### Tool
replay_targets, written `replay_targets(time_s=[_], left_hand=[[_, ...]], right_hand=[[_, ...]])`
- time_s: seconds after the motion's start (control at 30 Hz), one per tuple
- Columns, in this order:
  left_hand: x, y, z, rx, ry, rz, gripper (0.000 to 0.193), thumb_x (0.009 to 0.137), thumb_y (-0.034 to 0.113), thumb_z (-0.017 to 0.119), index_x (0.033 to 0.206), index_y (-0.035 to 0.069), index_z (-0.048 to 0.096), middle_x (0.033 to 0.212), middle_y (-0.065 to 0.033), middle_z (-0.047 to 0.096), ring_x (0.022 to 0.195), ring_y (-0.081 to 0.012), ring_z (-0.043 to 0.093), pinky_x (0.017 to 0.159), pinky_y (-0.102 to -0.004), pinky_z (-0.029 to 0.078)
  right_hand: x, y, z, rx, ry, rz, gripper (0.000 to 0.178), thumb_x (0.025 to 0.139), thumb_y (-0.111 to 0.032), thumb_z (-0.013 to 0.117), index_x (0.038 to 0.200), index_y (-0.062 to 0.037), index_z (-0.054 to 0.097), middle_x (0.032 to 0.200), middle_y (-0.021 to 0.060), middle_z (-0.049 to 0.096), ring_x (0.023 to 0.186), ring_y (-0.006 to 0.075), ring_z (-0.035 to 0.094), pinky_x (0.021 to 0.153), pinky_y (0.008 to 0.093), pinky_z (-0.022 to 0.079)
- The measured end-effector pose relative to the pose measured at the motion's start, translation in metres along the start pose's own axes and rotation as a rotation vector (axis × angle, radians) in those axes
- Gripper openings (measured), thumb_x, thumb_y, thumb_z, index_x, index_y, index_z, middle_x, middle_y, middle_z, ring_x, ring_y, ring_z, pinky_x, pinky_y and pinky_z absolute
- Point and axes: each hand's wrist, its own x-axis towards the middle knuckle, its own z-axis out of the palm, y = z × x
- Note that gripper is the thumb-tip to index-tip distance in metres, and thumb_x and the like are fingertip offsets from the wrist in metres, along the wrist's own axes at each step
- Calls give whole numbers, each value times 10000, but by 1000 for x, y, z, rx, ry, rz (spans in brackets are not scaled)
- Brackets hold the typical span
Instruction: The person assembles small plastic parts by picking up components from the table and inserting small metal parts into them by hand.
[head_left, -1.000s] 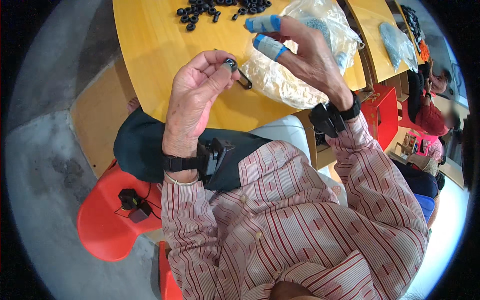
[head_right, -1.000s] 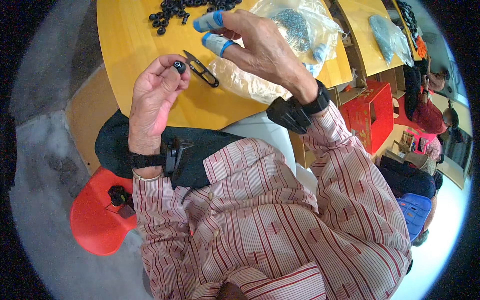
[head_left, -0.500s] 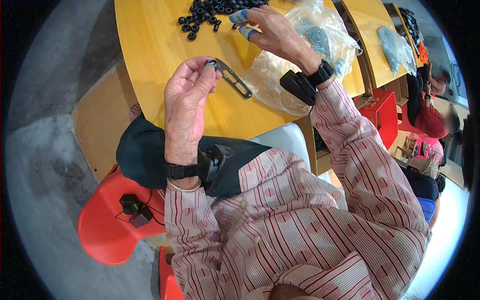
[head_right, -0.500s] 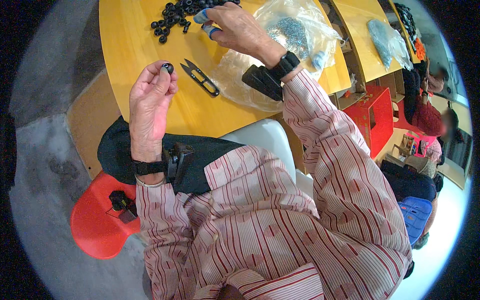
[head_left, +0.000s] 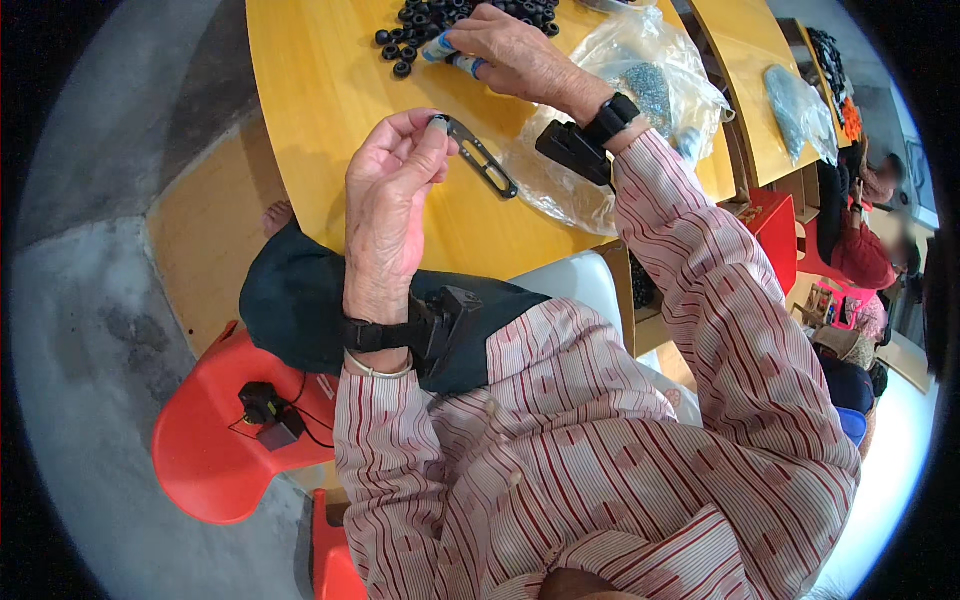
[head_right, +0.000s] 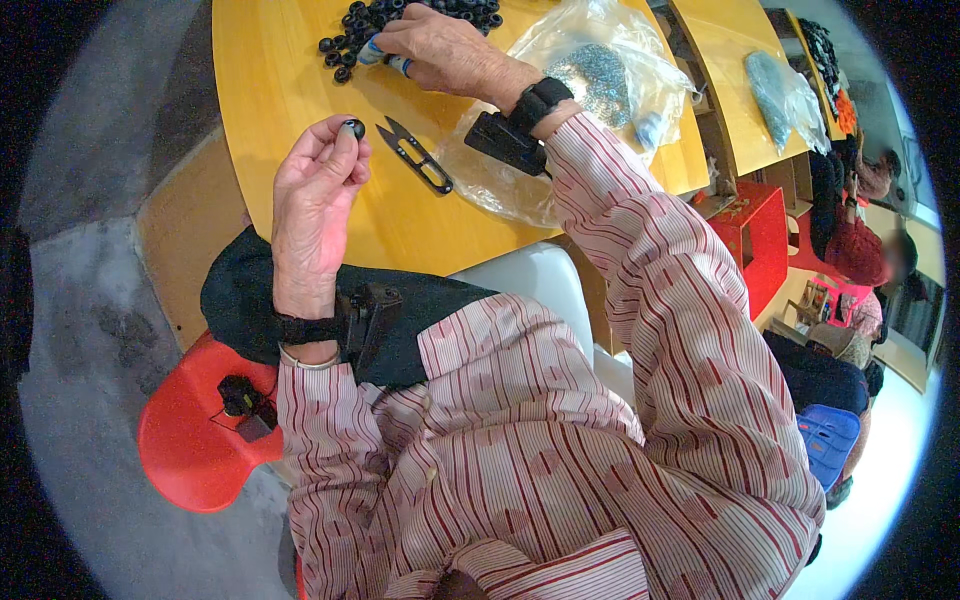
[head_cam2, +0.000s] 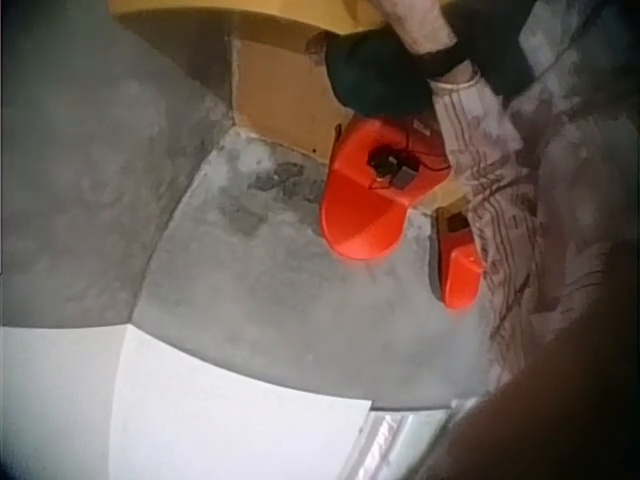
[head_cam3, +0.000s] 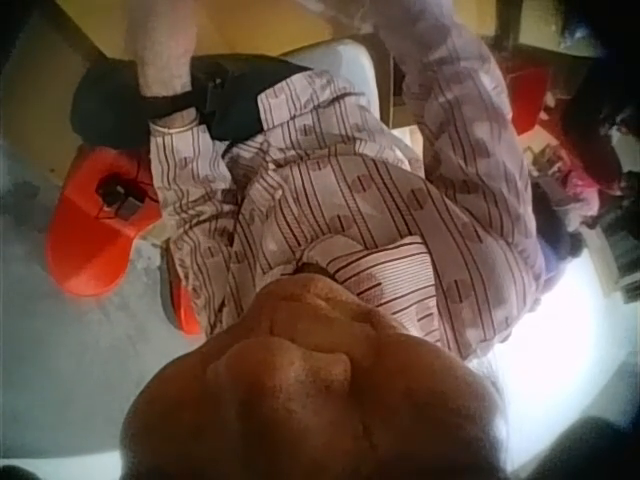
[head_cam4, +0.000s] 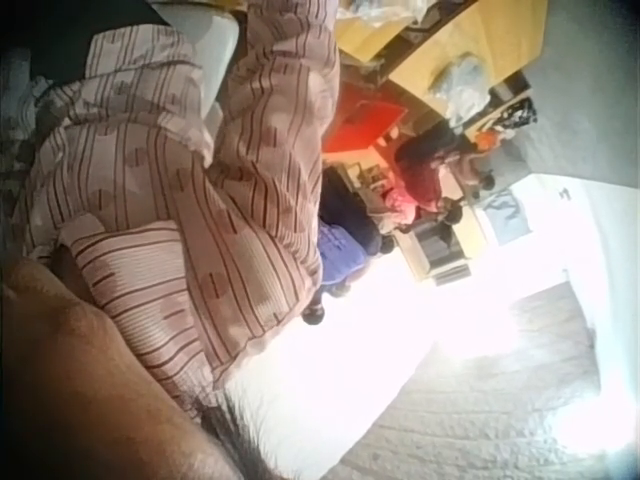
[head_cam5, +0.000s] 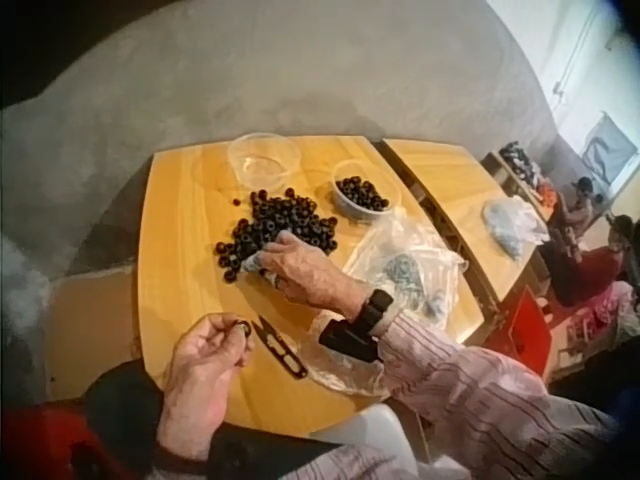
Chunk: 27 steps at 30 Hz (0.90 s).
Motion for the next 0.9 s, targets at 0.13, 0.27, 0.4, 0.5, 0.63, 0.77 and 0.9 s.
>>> replay_targets(time_s=[0.13,0.27,0.4,0.5,0.63,0.77,0.9], left_hand=[[2,0,0,0,6,-3,261,827,118,624,1030,-16,529,844,-38,586,757,-82,523,678,-199,386],[3,0,0,21,51,24,250,830,114,620,1029,-8,531,848,-40,592,766,-83,533,683,-200,387],[2,-1,0,51,150,90,239,835,118,616,1026,0,533,851,-43,599,771,-87,540,692,-200,388],[2,1,3,104,195,156,226,843,121,610,1022,5,536,855,-46,604,773,-92,547,698,-202,392],[2,-1,4,59,171,203,210,851,117,602,1017,6,538,835,-44,602,752,-96,550,689,-213,408],[1,-3,2,101,147,210,231,854,117,603,1055,32,525,856,-48,600,722,-102,547,690,-230,436],[0,-4,-1,175,147,230,223,853,105,603,1048,30,527,846,-48,599,699,-105,545,666,-223,436]], right_hand=[[-2,7,12,-68,-65,-3,309,702,22,562,1008,-11,535,867,96,555,781,256,526,726,333,433],[-11,2,16,-48,122,86,328,679,-8,596,1004,-51,569,918,101,588,826,286,557,708,356,478],[-13,-29,-7,162,180,138,303,762,-72,639,1058,-67,575,874,58,611,770,232,591,672,314,492],[-15,-55,-28,214,215,70,315,782,-112,654,1087,-81,578,861,40,622,772,217,596,666,302,497],[-18,-67,-28,232,256,-56,471,768,-62,648,1208,-111,486,873,38,627,778,226,591,667,327,504],[-19,-75,-28,70,206,-75,523,643,62,610,1134,-74,490,860,59,623,744,262,572,654,340,504],[-19,-85,-35,0,171,-44,508,592,85,587,1072,-64,508,881,67,621,738,270,566,646,348,500]])
